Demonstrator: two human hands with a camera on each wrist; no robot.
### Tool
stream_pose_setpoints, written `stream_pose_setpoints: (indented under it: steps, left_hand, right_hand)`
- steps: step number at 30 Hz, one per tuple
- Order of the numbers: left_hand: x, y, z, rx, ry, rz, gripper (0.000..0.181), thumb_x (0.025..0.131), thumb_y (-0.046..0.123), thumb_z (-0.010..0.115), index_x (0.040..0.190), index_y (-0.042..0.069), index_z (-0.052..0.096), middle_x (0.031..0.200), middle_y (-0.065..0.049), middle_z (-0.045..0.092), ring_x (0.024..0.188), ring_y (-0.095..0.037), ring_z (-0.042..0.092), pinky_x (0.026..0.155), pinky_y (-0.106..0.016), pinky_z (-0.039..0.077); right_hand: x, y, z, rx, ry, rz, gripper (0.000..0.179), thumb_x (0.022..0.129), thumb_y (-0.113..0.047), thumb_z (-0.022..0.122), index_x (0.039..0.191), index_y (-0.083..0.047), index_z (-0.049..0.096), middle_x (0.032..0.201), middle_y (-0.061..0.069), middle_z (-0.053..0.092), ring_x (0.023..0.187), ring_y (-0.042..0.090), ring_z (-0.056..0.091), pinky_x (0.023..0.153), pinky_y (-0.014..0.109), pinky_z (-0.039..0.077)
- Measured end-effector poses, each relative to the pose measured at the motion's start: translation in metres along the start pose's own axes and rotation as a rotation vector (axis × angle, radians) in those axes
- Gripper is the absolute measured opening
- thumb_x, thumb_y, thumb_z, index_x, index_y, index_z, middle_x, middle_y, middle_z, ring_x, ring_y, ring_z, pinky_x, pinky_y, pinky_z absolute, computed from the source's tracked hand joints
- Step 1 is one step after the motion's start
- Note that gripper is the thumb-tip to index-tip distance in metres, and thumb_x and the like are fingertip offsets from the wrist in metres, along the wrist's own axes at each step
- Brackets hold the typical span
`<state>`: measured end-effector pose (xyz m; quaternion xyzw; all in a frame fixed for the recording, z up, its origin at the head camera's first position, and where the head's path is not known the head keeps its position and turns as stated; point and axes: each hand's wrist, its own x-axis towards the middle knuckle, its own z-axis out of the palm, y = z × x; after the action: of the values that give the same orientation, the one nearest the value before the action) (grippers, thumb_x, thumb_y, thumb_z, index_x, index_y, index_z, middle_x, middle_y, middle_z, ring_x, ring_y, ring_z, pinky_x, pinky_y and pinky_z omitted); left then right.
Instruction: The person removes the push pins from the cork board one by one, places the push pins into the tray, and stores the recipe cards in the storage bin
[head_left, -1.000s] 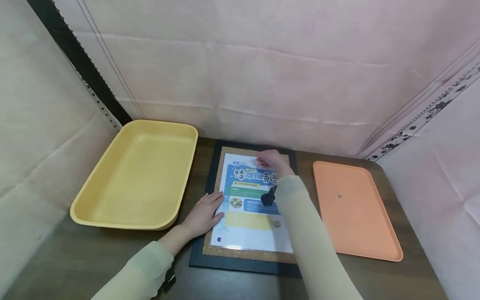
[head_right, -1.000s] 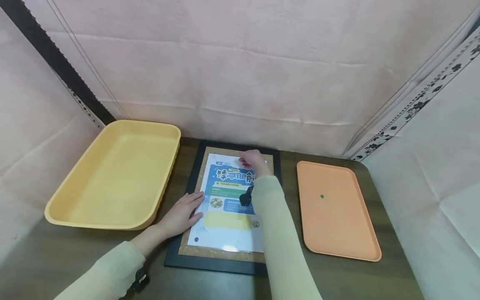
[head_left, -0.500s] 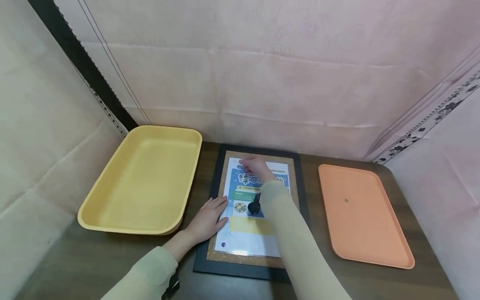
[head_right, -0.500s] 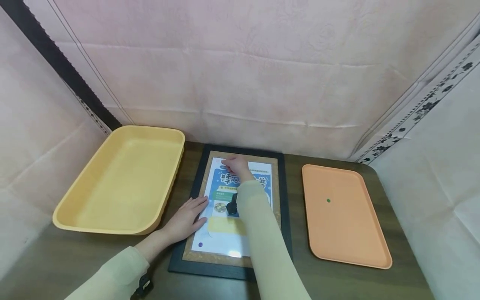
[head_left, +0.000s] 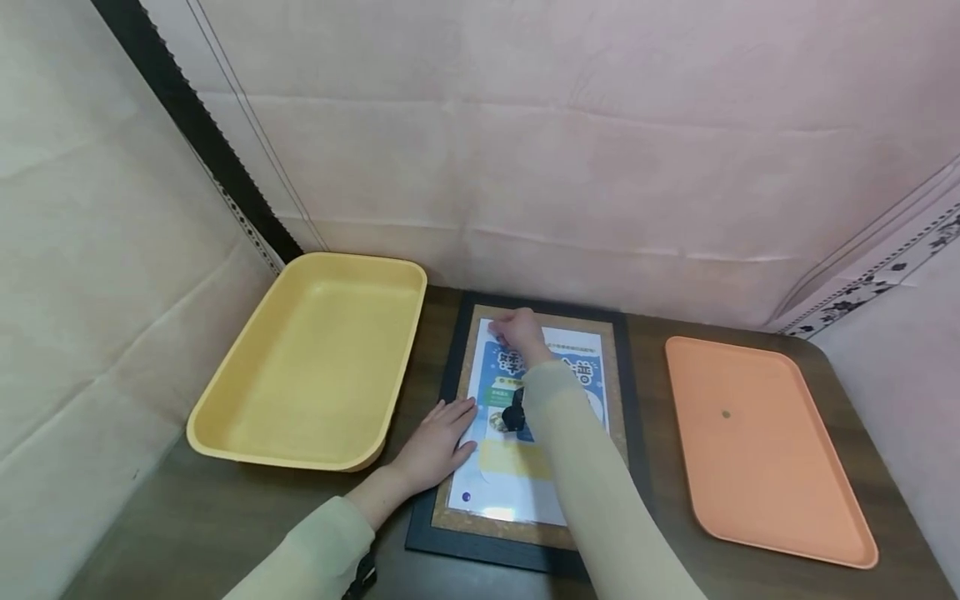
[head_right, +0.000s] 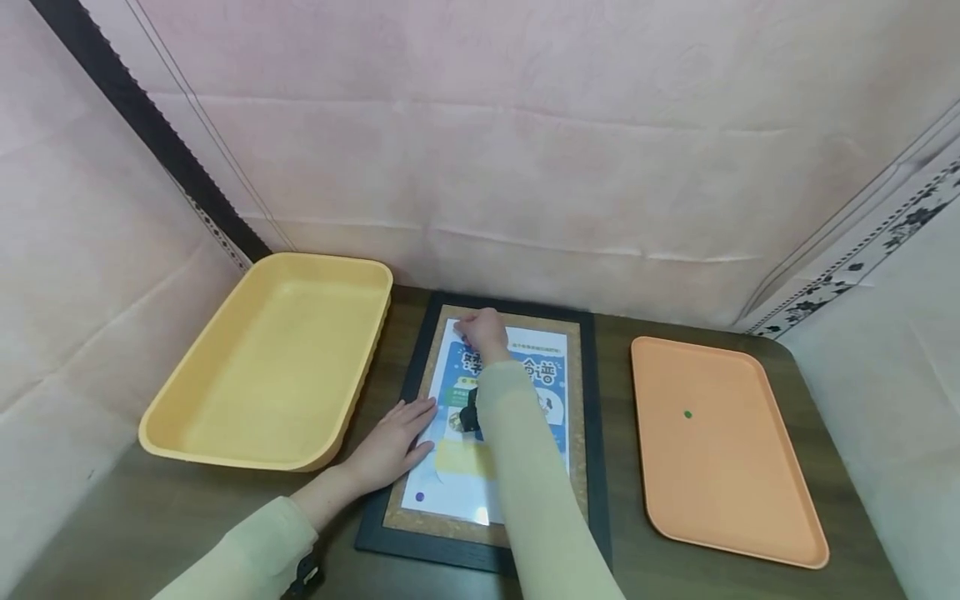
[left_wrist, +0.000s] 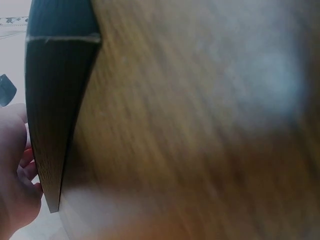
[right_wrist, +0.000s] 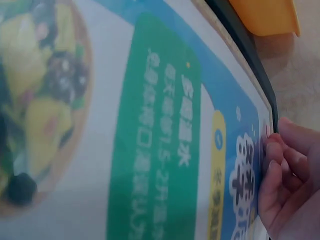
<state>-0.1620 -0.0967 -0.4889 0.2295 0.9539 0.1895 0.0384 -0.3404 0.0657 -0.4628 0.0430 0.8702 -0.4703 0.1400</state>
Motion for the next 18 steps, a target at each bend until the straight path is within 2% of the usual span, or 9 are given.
stream_pose_setpoints:
  steps: [3, 6, 10, 14, 18]
  left_hand:
    - [0.001, 0.0, 0.001, 0.007, 0.008, -0.001, 0.055, 0.094, 0.034, 0.055, 0.138, 0.004, 0.044, 0.147, -0.008, 0.041, 0.139, -0.024, 0.034, 0.115, -0.046, 0.024]
    - [0.002, 0.0, 0.001, 0.009, 0.004, 0.0, 0.055, 0.094, 0.035, 0.055, 0.139, 0.005, 0.044, 0.147, -0.008, 0.041, 0.139, -0.024, 0.034, 0.115, -0.046, 0.024]
    - [0.003, -0.001, 0.0, 0.012, 0.004, -0.005, 0.056, 0.094, 0.036, 0.054, 0.139, 0.005, 0.044, 0.147, -0.008, 0.041, 0.139, -0.024, 0.033, 0.115, -0.047, 0.024]
    - [0.003, -0.002, 0.002, 0.02, 0.008, -0.008, 0.056, 0.094, 0.036, 0.054, 0.139, 0.005, 0.044, 0.147, -0.009, 0.041, 0.139, -0.024, 0.034, 0.115, -0.047, 0.024]
    - [0.003, -0.002, 0.004, 0.026, -0.001, -0.007, 0.056, 0.094, 0.036, 0.054, 0.139, 0.005, 0.043, 0.148, -0.008, 0.04, 0.139, -0.024, 0.033, 0.115, -0.046, 0.024]
  right_hand:
    - [0.001, -0.003, 0.001, -0.039, 0.024, -0.015, 0.027, 0.09, -0.025, 0.061, 0.112, -0.01, 0.064, 0.094, 0.006, 0.065, 0.088, 0.022, 0.061, 0.084, 0.037, 0.05]
    - [0.003, -0.006, 0.003, -0.1, 0.054, -0.008, 0.02, 0.088, -0.023, 0.062, 0.103, -0.01, 0.065, 0.093, 0.007, 0.065, 0.088, 0.023, 0.061, 0.086, 0.04, 0.049]
    - [0.006, -0.009, 0.006, -0.164, 0.078, -0.011, 0.014, 0.089, -0.023, 0.062, 0.09, -0.011, 0.066, 0.081, 0.005, 0.062, 0.08, 0.022, 0.059, 0.08, 0.037, 0.048]
    - [0.007, -0.012, 0.007, -0.195, 0.064, -0.005, 0.019, 0.09, -0.024, 0.06, 0.08, -0.009, 0.064, 0.071, 0.005, 0.057, 0.073, 0.022, 0.057, 0.072, 0.034, 0.045]
    - [0.009, -0.016, 0.005, -0.231, 0.029, 0.043, 0.015, 0.09, -0.024, 0.06, 0.09, -0.01, 0.064, 0.084, 0.007, 0.061, 0.083, 0.024, 0.059, 0.081, 0.038, 0.048]
